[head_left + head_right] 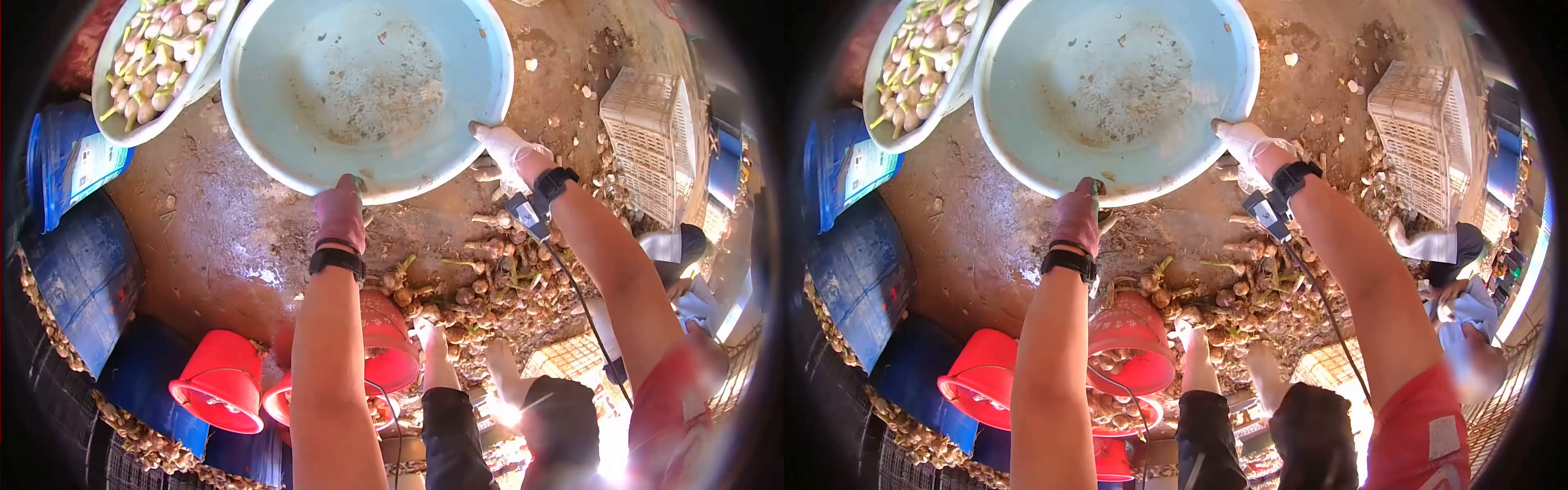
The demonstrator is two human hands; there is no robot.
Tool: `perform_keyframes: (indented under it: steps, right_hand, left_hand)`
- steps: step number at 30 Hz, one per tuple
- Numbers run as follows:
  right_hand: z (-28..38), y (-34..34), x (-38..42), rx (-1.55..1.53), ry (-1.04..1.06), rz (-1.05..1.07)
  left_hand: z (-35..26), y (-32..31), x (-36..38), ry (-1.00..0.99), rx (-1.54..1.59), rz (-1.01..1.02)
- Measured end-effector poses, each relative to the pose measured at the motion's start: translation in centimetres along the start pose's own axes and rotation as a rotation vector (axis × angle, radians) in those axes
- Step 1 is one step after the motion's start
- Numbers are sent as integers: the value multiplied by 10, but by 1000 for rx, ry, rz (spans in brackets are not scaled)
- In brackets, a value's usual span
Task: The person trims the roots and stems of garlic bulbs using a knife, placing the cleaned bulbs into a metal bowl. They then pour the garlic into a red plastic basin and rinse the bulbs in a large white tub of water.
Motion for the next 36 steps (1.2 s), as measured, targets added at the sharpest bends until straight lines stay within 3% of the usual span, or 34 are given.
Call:
perform_keyframes:
  steps: [3,5,7,9,11,12,13,15,17,18,20,21,27,31,33,34,36]
  right_hand:
    - [-3,0,-10,-53,-20,60]
    - [7,10,-1,-25,85,-119]
    - [2,10,-2,-28,30,-110]
    - [-11,18,-51,267,181,-95]
    - [-11,19,-34,128,79,-140]
    - [4,15,-24,169,202,-113]
    - [12,11,6,39,43,-128]
    - [-9,9,-11,-26,-25,-73]
    - [2,15,-5,170,-12,-94]
    - [-2,14,-5,-2,13,-143]
    - [4,14,1,5,-3,-108]
    - [-4,13,-11,30,8,-120]
    - [-16,15,-12,-64,14,-247]
    - [-8,24,1,-12,-5,-220]
    - [-1,25,10,58,106,-79]
    - [-17,15,3,45,54,65]
    - [-49,-8,-34,-190,360,144]
  left_hand:
    - [-3,-4,8,-1,-15,56]
    - [-7,-5,12,-6,2,96]
    - [-2,-5,11,47,15,112]
    - [-4,-2,19,70,42,13]
    - [0,-2,15,80,66,37]
    - [-3,1,18,93,68,0]
    - [-5,-1,22,117,67,-32]
    - [6,0,28,190,74,2]
    - [10,-4,16,189,203,2]
    - [9,-5,14,184,188,10]
    - [17,2,7,195,160,15]
    - [22,-6,7,246,212,141]
    - [21,-11,3,339,260,129]
    - [21,-7,-1,412,317,130]
    - [21,-8,2,444,314,146]
    - [25,1,-4,441,317,97]
    - [14,-12,3,340,310,190]
Point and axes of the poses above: each hand's wrist, its own x-axis away from the middle knuckle, its own y-axis out of the back of the hand, z = x × y, the point moved 10 cm from there along -x, towards the middle knuckle, and after that the axes turned 5 degrees about -y, right-handed, at the moved point
